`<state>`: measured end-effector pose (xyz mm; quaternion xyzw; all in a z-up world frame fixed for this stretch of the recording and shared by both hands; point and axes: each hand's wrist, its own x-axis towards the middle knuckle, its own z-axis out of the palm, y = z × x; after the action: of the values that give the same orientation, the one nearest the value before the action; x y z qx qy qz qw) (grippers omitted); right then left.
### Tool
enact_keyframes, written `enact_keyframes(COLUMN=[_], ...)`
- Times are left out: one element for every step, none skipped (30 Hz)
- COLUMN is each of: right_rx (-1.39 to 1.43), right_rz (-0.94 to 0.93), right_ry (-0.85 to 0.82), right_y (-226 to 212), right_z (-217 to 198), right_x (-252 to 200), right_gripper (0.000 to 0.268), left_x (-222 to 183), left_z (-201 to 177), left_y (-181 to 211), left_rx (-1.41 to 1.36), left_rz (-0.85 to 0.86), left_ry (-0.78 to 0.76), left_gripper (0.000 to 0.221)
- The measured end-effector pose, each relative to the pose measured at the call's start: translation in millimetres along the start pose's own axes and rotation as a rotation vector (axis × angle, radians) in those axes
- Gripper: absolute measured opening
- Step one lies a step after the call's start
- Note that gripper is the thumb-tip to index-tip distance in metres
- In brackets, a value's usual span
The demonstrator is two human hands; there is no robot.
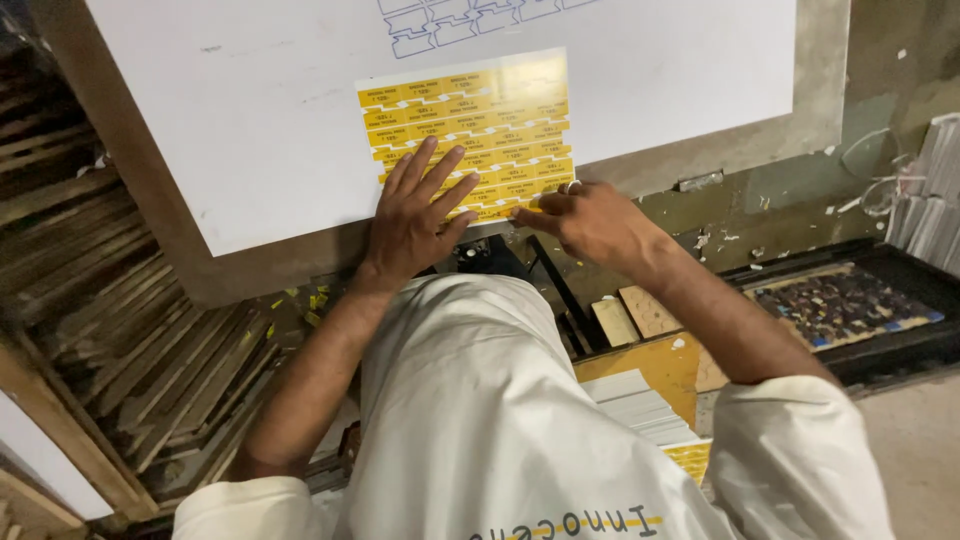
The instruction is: Aligning, marking, and trimming product labels on a work surface.
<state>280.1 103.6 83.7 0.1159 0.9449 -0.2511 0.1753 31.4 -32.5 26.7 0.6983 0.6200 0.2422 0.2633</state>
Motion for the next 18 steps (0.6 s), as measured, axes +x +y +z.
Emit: enact_keyframes(right_rx=[-0.018, -0.016, -0.037, -0.058, -0.064, -0.062, -0.053, -0.051, -0.025, 0.001, 0.000, 0.052, 0.100, 0.094, 0.160, 0.225, 0.231, 0.251], right_rz=[0.023, 0.035, 0.026, 0.016, 0.015, 0.036, 0.056, 0.055, 0.122, 0.188, 0.199, 0.305, 0.416, 0.433, 0.583, 0.733, 0.745, 0.823], right_ry=[-0.098, -0.097, -0.054, -0.012, -0.011, 0.027, 0.063, 0.063, 0.081, 0.098, 0.099, 0.131, 0.167, 0.172, 0.216, 0.260, 0.259, 0.301], right_y=[-2.8, -2.0, 0.1, 1.5, 1.8, 1.6, -1.3, -8.3, -16.0, -23.6, -35.9, -47.8, -58.2, -71.2, -86.5, -101.9, -111.9, -122.4], right_z=[-5.7, -4.8, -4.8, -4.9, -2.7, -0.4, 3.5, 2.8, 2.0, 1.0, 10.4, 19.8, 29.3, 30.2, 31.7, 33.6, 37.7, 41.6], right_x=[0.7, -3.7, -7.4, -10.5, -12.8, -14.8, -17.2, -16.3, -17.6, -19.2, -20.1, -20.8, -21.9, -16.7, -11.8, -6.6, -4.4, -2.6], right_gripper=[0.076, 0.076, 0.074, 0.071, 0.071, 0.071, 0.071, 0.071, 0.071, 0.072, 0.072, 0.067, 0.063, 0.063, 0.061, 0.060, 0.060, 0.058], left_x=[0.5, -1.0, -2.0, -3.4, -2.0, -1.0, -3.0, -5.0, -5.2, -5.3, -5.3, -5.0, -1.7, -0.6, -2.5, -4.8, -4.5, -4.6], left_z=[-0.5, 2.1, 5.2, 7.7, 7.3, 6.7, 5.3, 6.5, 8.6, 10.8, 8.8, 7.0, 6.7, 8.3, 9.5, 11.0, 12.0, 12.6], left_y=[0.0, -2.0, -4.1, -6.7, -6.5, -6.6, -5.9, -7.8, -9.2, -10.2, -8.1, -5.9, -4.3, -6.1, -6.8, -7.5, -7.3, -6.5], left_rx=[-0.003, -0.007, -0.013, -0.018, -0.016, -0.009, -0.002, -0.002, -0.010, -0.018, -0.022, 0.028, 0.078, 0.072, 0.100, 0.128, 0.122, 0.108], left_rz=[0.010, 0.020, 0.017, 0.014, 0.016, 0.024, 0.029, 0.027, 0.031, 0.035, 0.044, 0.060, 0.083, 0.100, 0.119, 0.137, 0.144, 0.154], left_ry=[0.002, -0.003, 0.009, 0.020, 0.025, 0.022, 0.012, 0.010, 0.014, 0.017, 0.015, 0.010, 0.007, 0.007, 0.018, 0.030, 0.020, 0.014], left_gripper=[0.044, 0.044, 0.044, 0.044, 0.044, 0.045, 0.046, 0.046, 0.046, 0.047, 0.047, 0.049, 0.052, 0.052, 0.053, 0.055, 0.055, 0.056])
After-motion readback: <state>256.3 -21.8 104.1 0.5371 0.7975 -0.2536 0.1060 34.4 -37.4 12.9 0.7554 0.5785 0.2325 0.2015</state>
